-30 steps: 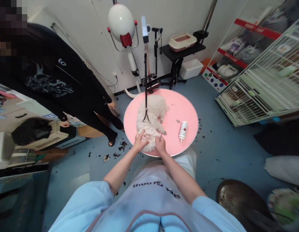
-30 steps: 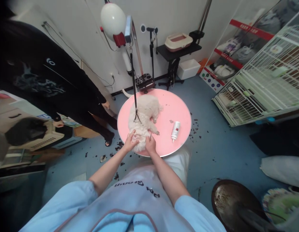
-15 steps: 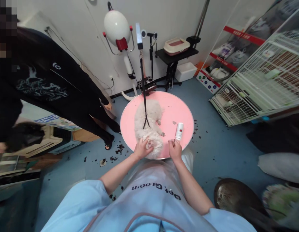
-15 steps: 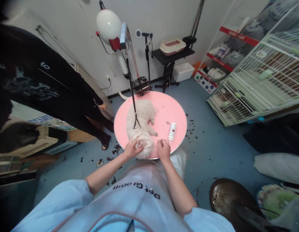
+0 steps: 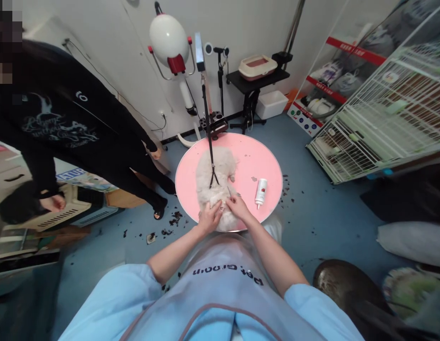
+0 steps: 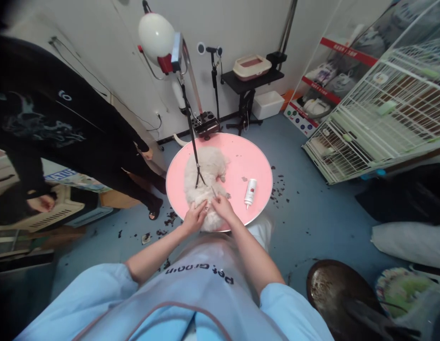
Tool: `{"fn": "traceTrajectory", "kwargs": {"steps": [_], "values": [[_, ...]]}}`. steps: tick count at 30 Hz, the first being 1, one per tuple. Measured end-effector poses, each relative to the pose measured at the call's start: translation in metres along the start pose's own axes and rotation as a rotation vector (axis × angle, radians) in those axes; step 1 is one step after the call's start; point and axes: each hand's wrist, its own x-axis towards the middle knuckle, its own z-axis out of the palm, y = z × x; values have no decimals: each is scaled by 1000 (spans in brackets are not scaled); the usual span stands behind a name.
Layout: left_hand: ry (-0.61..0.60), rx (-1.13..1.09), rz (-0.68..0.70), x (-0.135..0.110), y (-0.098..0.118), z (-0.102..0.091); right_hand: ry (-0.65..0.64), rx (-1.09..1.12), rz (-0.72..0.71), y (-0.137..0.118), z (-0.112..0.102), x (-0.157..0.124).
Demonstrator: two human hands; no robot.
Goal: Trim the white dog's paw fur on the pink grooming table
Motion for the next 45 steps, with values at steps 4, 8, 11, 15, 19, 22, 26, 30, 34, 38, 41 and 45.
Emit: {"fn": "traceTrajectory", "kwargs": {"steps": [4,8,11,15,19,22,26,30,34,38,41,45], "values": [[59,-96,44,-1,6,-1,-60,120,129,3,-34,-42],[60,-182,76,0,8,2,-234,267,238,-6,-49,-94],[114,-228,36,4,11,4,-452,469,409,-16,-43,-115],[155,-250,13,6,16,7,-604,640,539,-19,-35,-116],[167,-234,27,6,17,8,-599,659,551,-12,-36,-109],[170,-212,30,7,18,8,-595,671,558,-9,-37,-105],[154,-197,24,8,20,6,-593,692,565,-9,-35,-103],[134,-220,16,10,22,3,-580,734,561,-10,-34,-106],[119,-200,-29,12,26,2,-488,832,527,-8,-32,-115],[128,-178,-56,12,30,4,-408,950,542,-6,-28,-126],[140,-193,-43,12,32,6,-364,1035,558,-5,-24,-132],[140,-213,-14,12,35,8,-316,1124,564,-2,-18,-136]]}}
